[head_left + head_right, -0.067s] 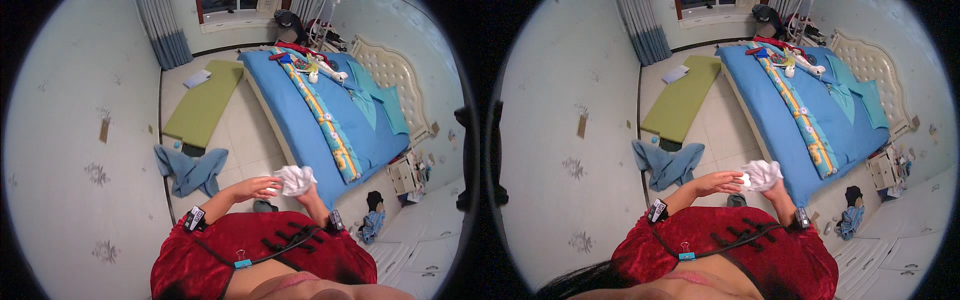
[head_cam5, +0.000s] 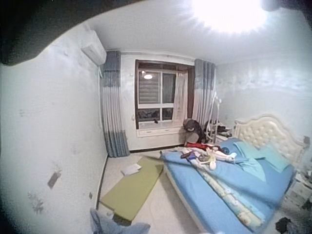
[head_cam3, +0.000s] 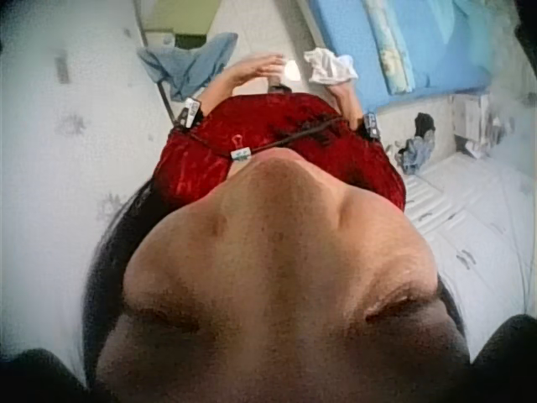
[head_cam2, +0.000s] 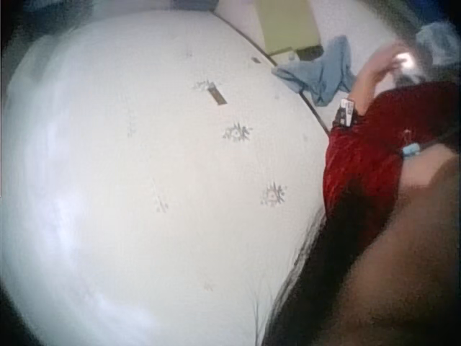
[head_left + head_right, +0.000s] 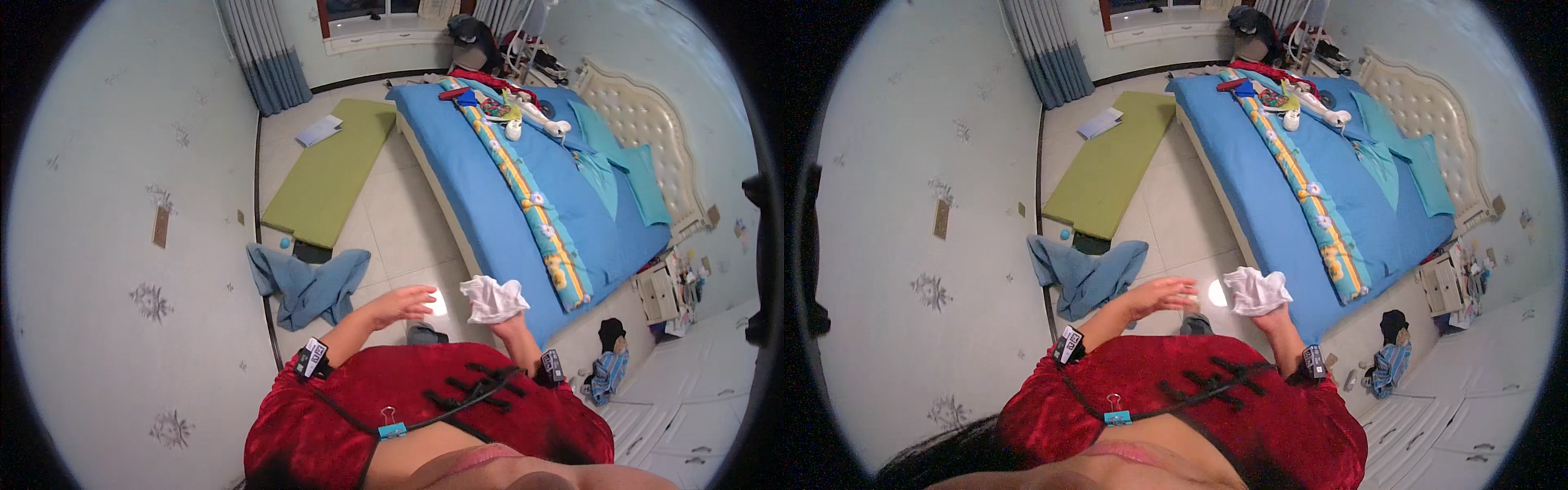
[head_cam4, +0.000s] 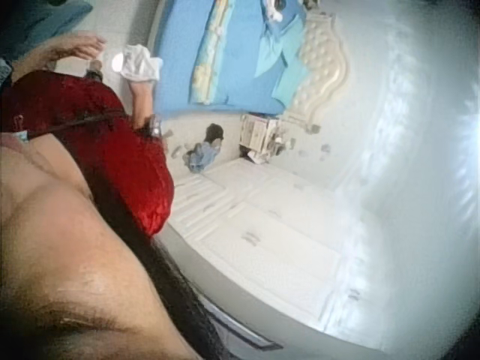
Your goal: The person wipes a white cabinet surface with a cloth, then walks to the bathroom to wet and wring the cloth at the sink. They return to the bedroom and continue wiping the cabinet and its doors.
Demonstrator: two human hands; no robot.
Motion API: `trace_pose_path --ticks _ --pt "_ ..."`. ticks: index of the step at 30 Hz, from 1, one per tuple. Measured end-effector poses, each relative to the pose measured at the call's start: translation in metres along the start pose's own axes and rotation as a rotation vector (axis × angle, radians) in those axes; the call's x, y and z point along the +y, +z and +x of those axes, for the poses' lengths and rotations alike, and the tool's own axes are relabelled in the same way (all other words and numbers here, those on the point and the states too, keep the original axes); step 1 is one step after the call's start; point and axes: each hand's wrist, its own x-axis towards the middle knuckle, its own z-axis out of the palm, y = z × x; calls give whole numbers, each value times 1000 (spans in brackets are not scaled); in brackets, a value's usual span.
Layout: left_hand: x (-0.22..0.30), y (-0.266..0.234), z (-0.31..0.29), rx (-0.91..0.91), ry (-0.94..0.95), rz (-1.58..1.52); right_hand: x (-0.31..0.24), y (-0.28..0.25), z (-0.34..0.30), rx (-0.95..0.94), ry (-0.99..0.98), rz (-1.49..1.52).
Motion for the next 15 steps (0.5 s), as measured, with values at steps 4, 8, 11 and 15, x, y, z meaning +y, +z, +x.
trace_pose_path --ticks 4,8,11,15 --pt "27 -142 51 535 66 -194 -74 8 136 -246 79 -214" --pt "39 -266 46 968 38 -223 -108 77 291 -395 -156 -1274" --pt "32 -338 30 1200 -81 -55 -120 144 397 -358 287 -421" --pt "-3 -411 22 1451 -279 -35 -131 206 518 -228 335 -113"
